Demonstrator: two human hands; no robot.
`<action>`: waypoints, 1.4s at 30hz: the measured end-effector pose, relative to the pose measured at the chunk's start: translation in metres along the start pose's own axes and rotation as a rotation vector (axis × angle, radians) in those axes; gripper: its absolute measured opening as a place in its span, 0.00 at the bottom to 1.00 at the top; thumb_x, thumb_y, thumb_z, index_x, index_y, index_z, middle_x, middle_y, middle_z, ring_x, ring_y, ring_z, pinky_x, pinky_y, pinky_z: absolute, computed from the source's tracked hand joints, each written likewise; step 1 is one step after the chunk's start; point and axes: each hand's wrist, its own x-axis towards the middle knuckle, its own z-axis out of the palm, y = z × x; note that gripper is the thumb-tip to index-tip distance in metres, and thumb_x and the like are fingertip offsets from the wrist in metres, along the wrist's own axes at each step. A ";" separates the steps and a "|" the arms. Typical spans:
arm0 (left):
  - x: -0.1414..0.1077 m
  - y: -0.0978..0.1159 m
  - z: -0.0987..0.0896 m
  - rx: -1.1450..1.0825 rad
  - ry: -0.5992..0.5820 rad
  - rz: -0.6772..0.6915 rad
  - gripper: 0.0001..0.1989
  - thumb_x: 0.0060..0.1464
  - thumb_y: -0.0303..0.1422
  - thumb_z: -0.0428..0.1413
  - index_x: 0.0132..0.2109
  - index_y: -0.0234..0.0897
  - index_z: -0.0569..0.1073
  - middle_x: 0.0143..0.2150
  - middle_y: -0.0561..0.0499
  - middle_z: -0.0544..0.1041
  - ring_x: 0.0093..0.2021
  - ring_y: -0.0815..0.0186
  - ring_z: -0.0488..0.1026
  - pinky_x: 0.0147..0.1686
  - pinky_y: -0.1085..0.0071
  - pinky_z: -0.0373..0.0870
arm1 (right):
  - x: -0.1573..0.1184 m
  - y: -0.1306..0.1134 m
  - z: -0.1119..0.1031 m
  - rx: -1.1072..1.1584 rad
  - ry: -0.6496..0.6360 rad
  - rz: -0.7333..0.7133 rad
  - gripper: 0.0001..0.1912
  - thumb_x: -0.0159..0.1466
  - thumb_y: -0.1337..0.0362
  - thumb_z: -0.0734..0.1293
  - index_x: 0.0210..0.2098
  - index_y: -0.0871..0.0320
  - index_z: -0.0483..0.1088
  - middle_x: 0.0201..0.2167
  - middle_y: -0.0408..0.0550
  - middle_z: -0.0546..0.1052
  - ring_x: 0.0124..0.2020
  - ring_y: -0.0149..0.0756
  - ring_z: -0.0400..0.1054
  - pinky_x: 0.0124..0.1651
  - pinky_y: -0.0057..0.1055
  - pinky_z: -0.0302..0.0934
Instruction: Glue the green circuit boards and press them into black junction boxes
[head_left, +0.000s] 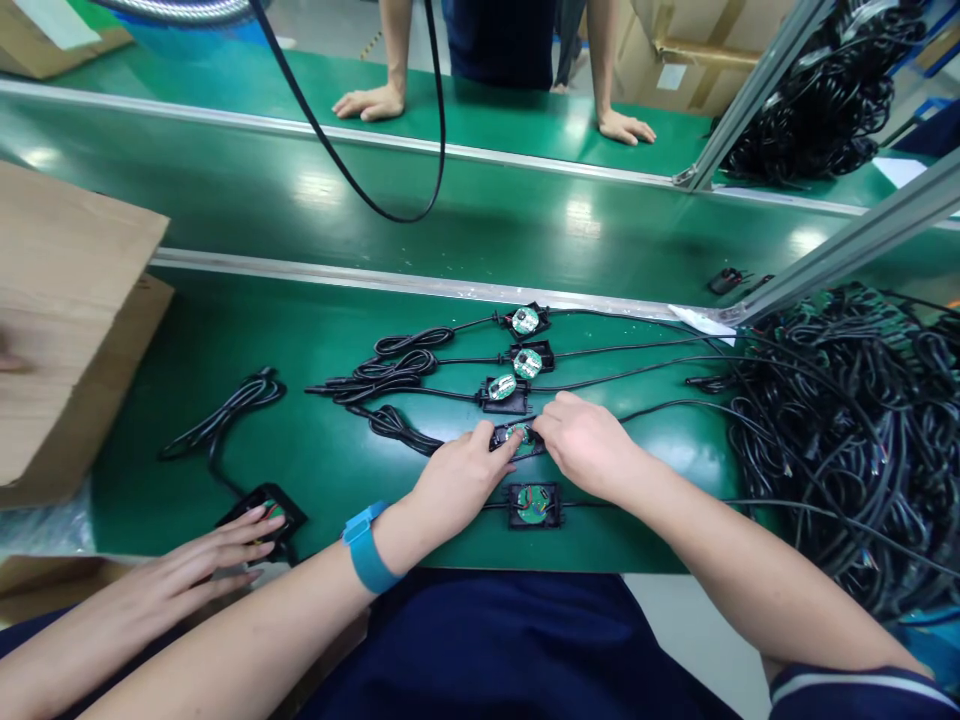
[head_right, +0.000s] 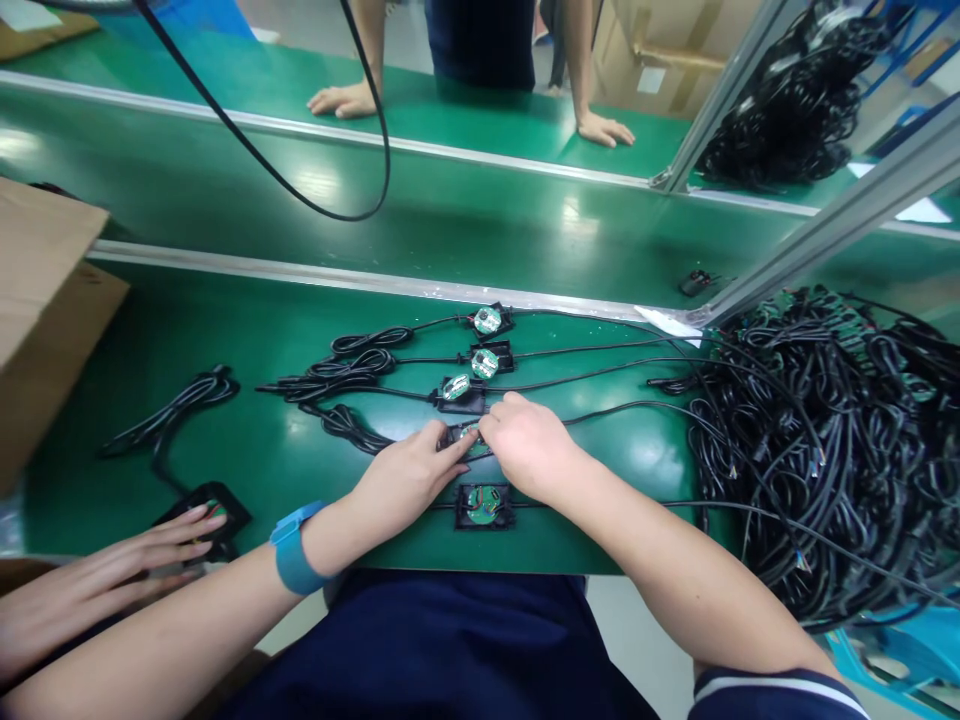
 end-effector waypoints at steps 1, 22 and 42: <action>0.000 0.000 0.000 -0.003 -0.008 -0.006 0.23 0.67 0.37 0.49 0.67 0.44 0.65 0.43 0.46 0.66 0.37 0.62 0.72 0.36 0.66 0.74 | 0.000 0.001 0.001 0.001 0.004 0.001 0.12 0.70 0.72 0.60 0.34 0.61 0.73 0.31 0.52 0.74 0.36 0.40 0.60 0.35 0.34 0.50; -0.003 0.017 0.013 -0.031 0.079 -0.119 0.25 0.64 0.23 0.46 0.66 0.42 0.65 0.65 0.34 0.62 0.44 0.60 0.76 0.46 0.59 0.75 | -0.010 0.006 0.028 0.008 0.170 0.012 0.14 0.71 0.72 0.57 0.36 0.62 0.74 0.32 0.53 0.73 0.37 0.42 0.61 0.42 0.36 0.56; 0.000 0.020 0.006 0.061 -0.037 -0.071 0.27 0.62 0.22 0.48 0.67 0.37 0.64 0.62 0.32 0.65 0.42 0.60 0.78 0.42 0.63 0.76 | -0.002 0.030 0.023 0.363 0.021 0.072 0.11 0.71 0.70 0.59 0.38 0.60 0.73 0.31 0.48 0.76 0.32 0.33 0.66 0.39 0.28 0.57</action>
